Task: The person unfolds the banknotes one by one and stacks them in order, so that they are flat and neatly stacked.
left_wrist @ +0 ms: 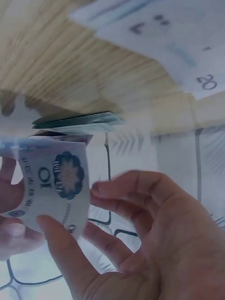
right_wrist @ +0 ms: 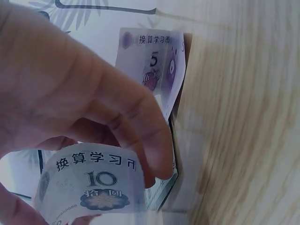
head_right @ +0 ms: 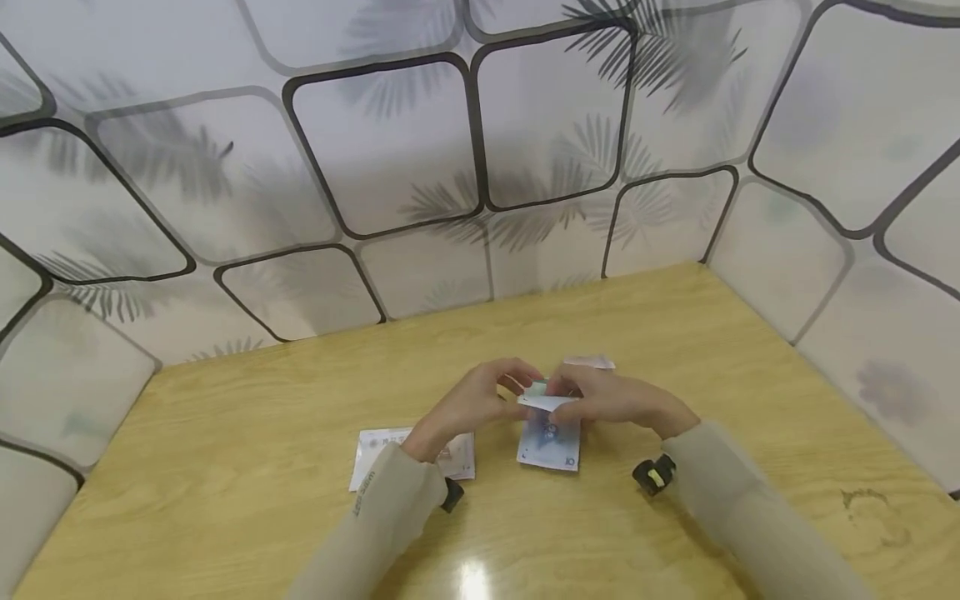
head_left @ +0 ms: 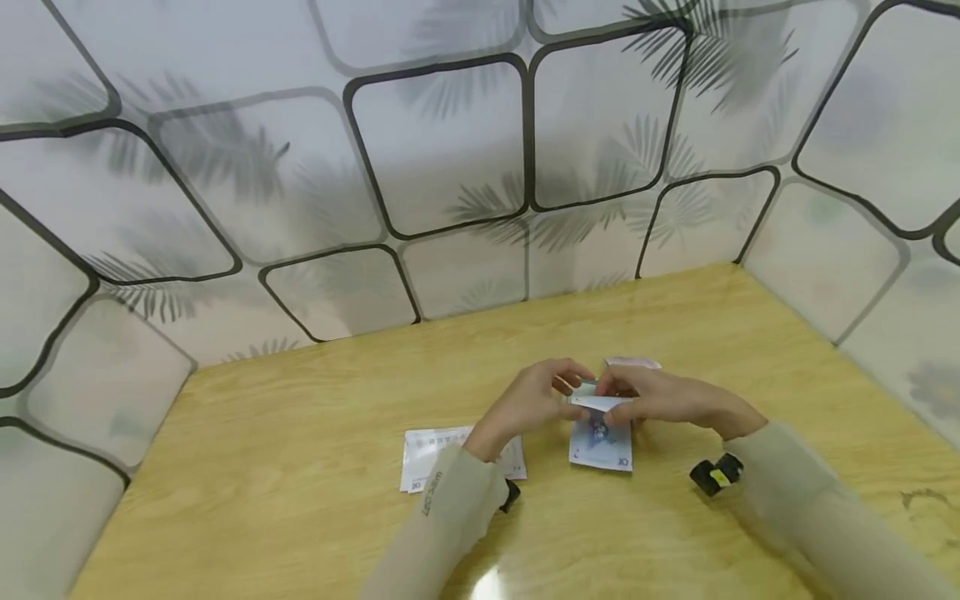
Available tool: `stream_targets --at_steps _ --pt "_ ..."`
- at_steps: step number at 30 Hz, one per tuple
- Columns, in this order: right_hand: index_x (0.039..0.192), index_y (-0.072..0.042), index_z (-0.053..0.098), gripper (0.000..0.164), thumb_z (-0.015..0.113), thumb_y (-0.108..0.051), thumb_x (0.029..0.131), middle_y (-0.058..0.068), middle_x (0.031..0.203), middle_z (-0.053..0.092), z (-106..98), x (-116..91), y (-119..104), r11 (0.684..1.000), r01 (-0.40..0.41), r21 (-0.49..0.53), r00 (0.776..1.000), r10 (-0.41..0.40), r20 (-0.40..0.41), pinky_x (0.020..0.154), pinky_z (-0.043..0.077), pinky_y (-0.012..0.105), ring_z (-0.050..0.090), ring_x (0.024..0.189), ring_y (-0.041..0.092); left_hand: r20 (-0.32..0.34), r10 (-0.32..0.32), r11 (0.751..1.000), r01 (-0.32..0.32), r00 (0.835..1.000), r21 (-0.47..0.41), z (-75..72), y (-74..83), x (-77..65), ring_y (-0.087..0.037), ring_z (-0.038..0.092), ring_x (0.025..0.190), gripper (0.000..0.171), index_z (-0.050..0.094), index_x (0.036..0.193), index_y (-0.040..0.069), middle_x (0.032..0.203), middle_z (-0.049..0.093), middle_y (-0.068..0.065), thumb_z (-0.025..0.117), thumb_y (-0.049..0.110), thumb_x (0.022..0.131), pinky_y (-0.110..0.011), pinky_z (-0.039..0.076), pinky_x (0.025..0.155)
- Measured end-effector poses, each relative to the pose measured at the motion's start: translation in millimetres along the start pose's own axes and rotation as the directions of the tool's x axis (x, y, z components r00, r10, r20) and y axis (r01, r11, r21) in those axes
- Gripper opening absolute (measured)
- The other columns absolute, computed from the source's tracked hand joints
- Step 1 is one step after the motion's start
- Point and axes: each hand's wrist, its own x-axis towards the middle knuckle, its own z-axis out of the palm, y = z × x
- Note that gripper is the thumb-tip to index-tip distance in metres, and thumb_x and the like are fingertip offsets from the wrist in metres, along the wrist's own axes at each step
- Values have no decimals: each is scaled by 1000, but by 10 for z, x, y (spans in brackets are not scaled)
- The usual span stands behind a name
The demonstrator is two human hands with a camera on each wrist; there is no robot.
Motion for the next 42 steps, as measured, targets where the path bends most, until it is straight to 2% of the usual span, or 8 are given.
stream_targets --at_steps 8,12,16,19,23,29,36,42 --pt "127 12 46 34 57 -4 100 21 118 61 -45 1 -37 996 8 90 999 -5 -31 78 58 39 63 100 29 -109 18 1000 -20 994 -18 13 60 4 -11 57 75 15 74 109 3 91 68 -2 64 11 101 -19 45 59" --pt "134 21 34 49 58 5 94 24 112 67 -22 -12 34 985 32 168 999 -27 -29 74 60 35 68 94 26 -190 -21 994 1 981 -105 -6 17 -49 -25 64 74 18 70 116 0 85 66 -4 62 8 102 -21 49 58" --pt "125 19 40 41 60 7 91 21 103 70 -41 -24 72 984 27 178 998 -16 -62 69 60 30 70 85 20 -243 -60 973 2 968 -231 -60 -41 -83 -23 67 66 21 63 121 -4 88 67 -10 60 0 101 -29 58 62" --pt "121 17 42 37 61 7 91 21 102 71 -71 -33 86 980 30 195 995 -11 -97 66 60 32 71 82 19 -255 -96 958 19 962 -287 -106 -93 -118 -21 67 65 22 59 121 -5 89 67 -12 60 -5 98 -36 61 67" --pt "121 17 42 36 62 7 93 18 100 71 -132 -37 87 972 40 233 990 -8 -140 64 61 36 71 80 20 -236 -123 956 51 964 -290 -177 -173 -180 -35 69 73 40 51 134 -2 88 70 -13 62 -7 96 -41 60 70" --pt "118 15 45 31 63 5 95 11 92 70 -167 -39 89 958 86 272 976 -27 -214 64 61 36 69 73 20 -182 -67 961 14 981 -276 -271 -281 -283 -37 68 72 70 38 155 9 77 67 -16 66 -9 93 -39 61 70" --pt "114 15 48 26 64 7 95 6 83 67 -85 3 96 942 146 304 960 -60 -275 65 61 34 67 70 17 -224 -29 974 -23 974 -223 -324 -325 -434 -24 62 65 53 53 144 4 77 68 -9 66 -8 94 -27 55 63" --pt "115 13 51 24 64 5 96 6 86 67 -75 22 49 944 119 307 935 -3 -353 66 61 31 68 75 18 -316 -6 978 -60 949 -200 -362 -338 -467 -22 61 74 31 64 125 -3 86 63 -7 65 -5 95 -43 60 74"
